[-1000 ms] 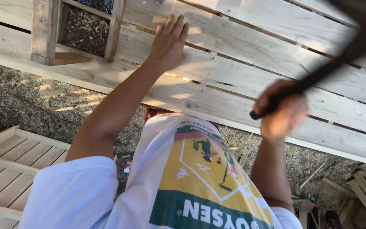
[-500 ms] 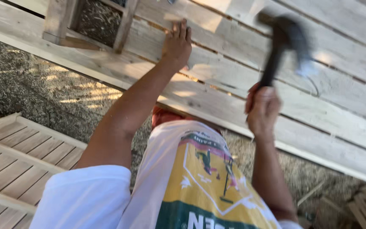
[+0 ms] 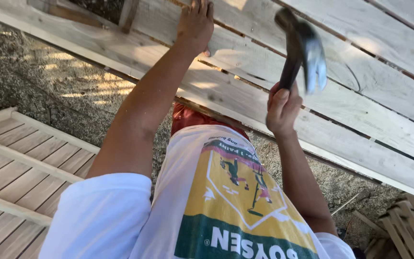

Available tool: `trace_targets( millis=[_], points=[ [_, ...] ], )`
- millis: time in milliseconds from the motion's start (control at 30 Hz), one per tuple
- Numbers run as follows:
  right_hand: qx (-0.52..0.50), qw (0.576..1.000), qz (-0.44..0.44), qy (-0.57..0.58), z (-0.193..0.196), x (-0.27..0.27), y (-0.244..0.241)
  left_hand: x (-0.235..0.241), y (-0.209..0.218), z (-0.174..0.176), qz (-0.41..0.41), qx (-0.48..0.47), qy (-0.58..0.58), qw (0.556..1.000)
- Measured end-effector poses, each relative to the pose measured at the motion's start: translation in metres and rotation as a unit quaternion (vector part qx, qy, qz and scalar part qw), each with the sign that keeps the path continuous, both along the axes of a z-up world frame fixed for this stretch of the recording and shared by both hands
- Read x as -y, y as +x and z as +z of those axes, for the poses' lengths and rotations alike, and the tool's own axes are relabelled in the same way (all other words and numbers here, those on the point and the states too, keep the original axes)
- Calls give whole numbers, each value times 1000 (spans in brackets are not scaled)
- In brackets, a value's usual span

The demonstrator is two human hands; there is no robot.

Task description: The person hammers nails into a wooden pallet using a hammer. They repeatedly pick up nails from a container and drive them into the slats of the pallet.

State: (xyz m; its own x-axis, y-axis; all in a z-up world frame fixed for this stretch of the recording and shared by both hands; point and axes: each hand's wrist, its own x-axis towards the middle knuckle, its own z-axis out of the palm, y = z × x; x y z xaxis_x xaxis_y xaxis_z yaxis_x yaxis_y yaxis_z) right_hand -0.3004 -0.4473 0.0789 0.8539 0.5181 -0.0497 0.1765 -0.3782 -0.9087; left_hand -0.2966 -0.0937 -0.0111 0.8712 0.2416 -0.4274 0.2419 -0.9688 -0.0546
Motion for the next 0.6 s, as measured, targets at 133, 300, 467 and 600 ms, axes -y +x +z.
trace_targets(
  millis=[133, 300, 467, 600],
  points=[
    [41, 982, 57, -175, -25, -14, 11, 4, 1, 23, -7, -15, 10, 1000],
    [-10, 980, 46, -195, -39, -12, 40, 11, 28, 60, -43, 147, 7, 988],
    [-314, 944, -30, -94, -42, 5, -11, 14, 3, 38, -5, -98, 22, 995],
    [-449, 886, -115, -10, -29, 9, -13, 5, 19, 40, -29, -97, 26, 995]
  ],
)
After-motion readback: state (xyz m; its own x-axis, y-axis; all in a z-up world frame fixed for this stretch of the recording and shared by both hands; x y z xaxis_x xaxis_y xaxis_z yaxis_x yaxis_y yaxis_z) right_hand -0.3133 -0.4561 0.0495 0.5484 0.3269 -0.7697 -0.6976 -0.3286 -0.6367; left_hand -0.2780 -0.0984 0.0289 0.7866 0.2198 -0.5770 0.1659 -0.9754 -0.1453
